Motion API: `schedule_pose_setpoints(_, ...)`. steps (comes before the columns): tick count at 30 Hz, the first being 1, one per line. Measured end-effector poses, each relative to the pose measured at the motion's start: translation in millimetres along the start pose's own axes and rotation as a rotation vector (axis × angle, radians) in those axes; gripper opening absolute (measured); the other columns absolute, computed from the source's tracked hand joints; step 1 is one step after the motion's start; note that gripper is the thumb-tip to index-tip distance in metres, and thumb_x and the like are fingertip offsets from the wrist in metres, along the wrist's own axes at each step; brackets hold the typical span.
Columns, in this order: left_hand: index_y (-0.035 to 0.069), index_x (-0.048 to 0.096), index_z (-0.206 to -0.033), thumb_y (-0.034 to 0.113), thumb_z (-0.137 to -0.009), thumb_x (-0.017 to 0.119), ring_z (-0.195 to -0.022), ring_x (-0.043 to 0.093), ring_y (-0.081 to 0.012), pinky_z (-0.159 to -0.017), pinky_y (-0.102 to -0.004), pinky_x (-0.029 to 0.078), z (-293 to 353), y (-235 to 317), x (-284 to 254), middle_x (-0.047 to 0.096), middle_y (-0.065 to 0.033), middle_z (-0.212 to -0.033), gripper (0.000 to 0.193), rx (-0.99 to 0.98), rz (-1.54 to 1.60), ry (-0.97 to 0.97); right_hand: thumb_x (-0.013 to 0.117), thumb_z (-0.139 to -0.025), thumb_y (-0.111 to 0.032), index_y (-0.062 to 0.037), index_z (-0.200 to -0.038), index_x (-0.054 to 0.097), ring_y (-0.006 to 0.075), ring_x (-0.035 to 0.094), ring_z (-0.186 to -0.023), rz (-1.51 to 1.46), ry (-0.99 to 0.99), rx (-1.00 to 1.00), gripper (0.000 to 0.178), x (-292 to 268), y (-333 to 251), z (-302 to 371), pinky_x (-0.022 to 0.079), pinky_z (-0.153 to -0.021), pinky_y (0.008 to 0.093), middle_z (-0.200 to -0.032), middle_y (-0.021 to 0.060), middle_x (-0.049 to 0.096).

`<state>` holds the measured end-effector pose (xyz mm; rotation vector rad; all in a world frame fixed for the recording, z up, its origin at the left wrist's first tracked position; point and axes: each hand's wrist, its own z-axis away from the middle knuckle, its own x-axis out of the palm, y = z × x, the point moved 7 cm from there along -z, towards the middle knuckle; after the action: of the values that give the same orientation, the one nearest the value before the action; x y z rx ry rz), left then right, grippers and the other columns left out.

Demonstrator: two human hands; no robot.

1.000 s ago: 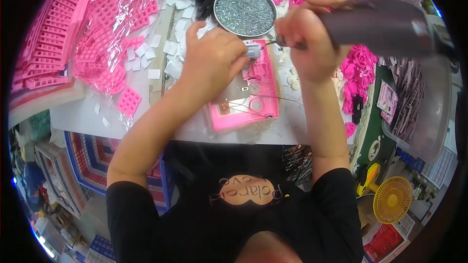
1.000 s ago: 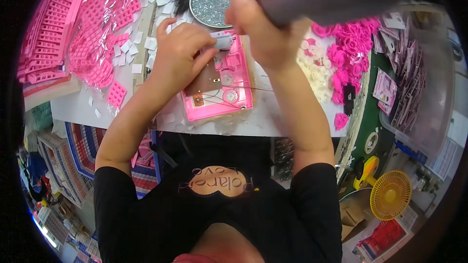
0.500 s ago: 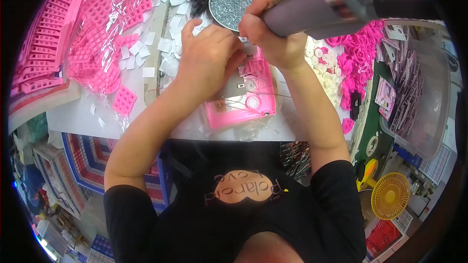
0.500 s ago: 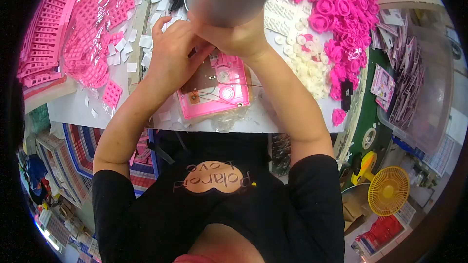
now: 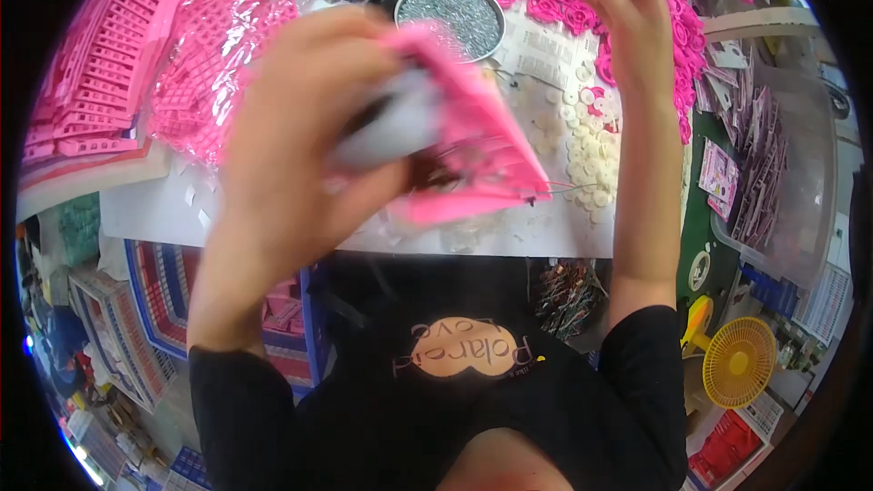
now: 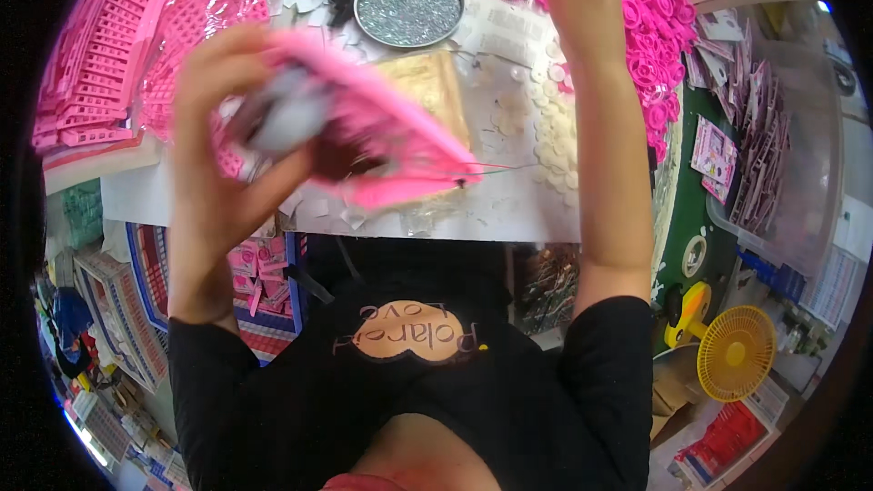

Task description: Assembling the electronic components and plastic housing of a pink toy piggy bank.

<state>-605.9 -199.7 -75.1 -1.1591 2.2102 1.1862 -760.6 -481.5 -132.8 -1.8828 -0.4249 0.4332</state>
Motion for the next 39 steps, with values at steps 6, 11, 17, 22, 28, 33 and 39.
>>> schedule_pose_setpoints(6,0.001,0.055,-0.127,0.007,-0.07,0.065,-0.113,0.055,-0.0223,-0.104,-0.0338,0.04,184.8,-37.4,-136.0,0.058,-0.0113,-0.118,0.059,-0.922,0.14,-0.46,0.077,-0.083,-0.016,-0.0026,-0.131,0.056,0.0178,0.058,-0.082,0.289,0.129,-0.11,0.054,19.9,35.0,56.8,0.049,-0.079,0.0313,-0.098,0.0051,0.066)
schedule_pose_setpoints(11,0.005,0.061,-0.115,0.007,-0.075,0.073,-0.109,0.065,-0.0393,-0.089,-0.0426,0.05,442.2,-103.0,-169.1,0.067,-0.0221,-0.111,0.041,-1.463,-0.24,-0.698,0.074,-0.082,-0.027,-0.0048,-0.105,0.073,0.0296,0.067,-0.077,0.572,-0.463,0.012,0.031,144.1,24.3,73.0,0.054,-0.073,0.0415,-0.092,0.0111,0.073)
schedule_pose_setpoints(17,0.007,0.052,-0.135,0.021,-0.083,0.071,-0.117,0.055,-0.0502,-0.099,-0.0512,0.048,671.6,-136.0,-145.2,0.056,-0.0288,-0.129,0.057,-1.549,-0.57,-0.481,0.071,-0.085,-0.034,-0.0031,-0.082,0.073,0.0331,0.068,-0.071,0.68,-0.679,-0.073,0.031,225.6,52.2,70.5,0.053,-0.065,0.0441,-0.077,0.0156,0.071)
schedule_pose_setpoints(22,-0.005,0.065,-0.113,0.028,-0.083,0.079,-0.094,0.069,-0.0291,-0.086,-0.0399,0.058,537.2,-136.4,-62.3,0.07,-0.0158,-0.095,0.047,-1.55,0.121,-0.744,0.068,-0.094,-0.024,-0.005,-0.079,0.069,0.0099,0.055,-0.053,0.135,-0.931,0.253,0.024,119.4,-12.8,121.4,0.044,-0.053,0.0287,-0.062,0.0016,0.063)
schedule_pose_setpoints(28,0.001,0.069,-0.107,0.015,-0.084,0.074,-0.082,0.068,-0.0247,-0.072,-0.0343,0.052,151.6,-58.3,-49.0,0.069,-0.0123,-0.09,0.028,-0.649,0.156,-0.573,0.073,-0.082,-0.024,-0.0117,-0.084,0.074,0.034,0.068,-0.068,1.063,-1.213,0.482,0.013,-67.8,-4.3,300.7,0.054,-0.064,0.0435,-0.075,0.013,0.071)
schedule_pose_setpoints(33,-0.001,0.069,-0.099,0.017,-0.089,0.067,-0.074,0.064,-0.0212,-0.068,-0.0326,0.049,6.8,-139.5,-25.1,0.069,-0.0103,-0.086,0.021,-0.372,-0.065,-0.361,0.064,-0.085,-0.012,-0.0044,-0.092,0.078,0.0334,0.074,-0.095,1.454,-1.208,1.03,0.017,-174.6,118.6,503.4,0.06,-0.081,0.0429,-0.098,0.0181,0.076)
schedule_pose_setpoints(39,0.006,0.074,-0.098,0.028,-0.088,0.063,-0.096,0.07,-0.0378,-0.086,-0.0484,0.054,-121.8,-317.8,-12.7,0.073,-0.019,-0.097,0.026,-0.548,-0.609,-0.175,0.068,-0.084,-0.022,-0.0044,-0.099,0.077,0.0349,0.072,-0.102,1.427,-0.842,1.22,0.025,-223.6,221.3,602.7,0.058,-0.087,0.045,-0.107,0.0202,0.074)
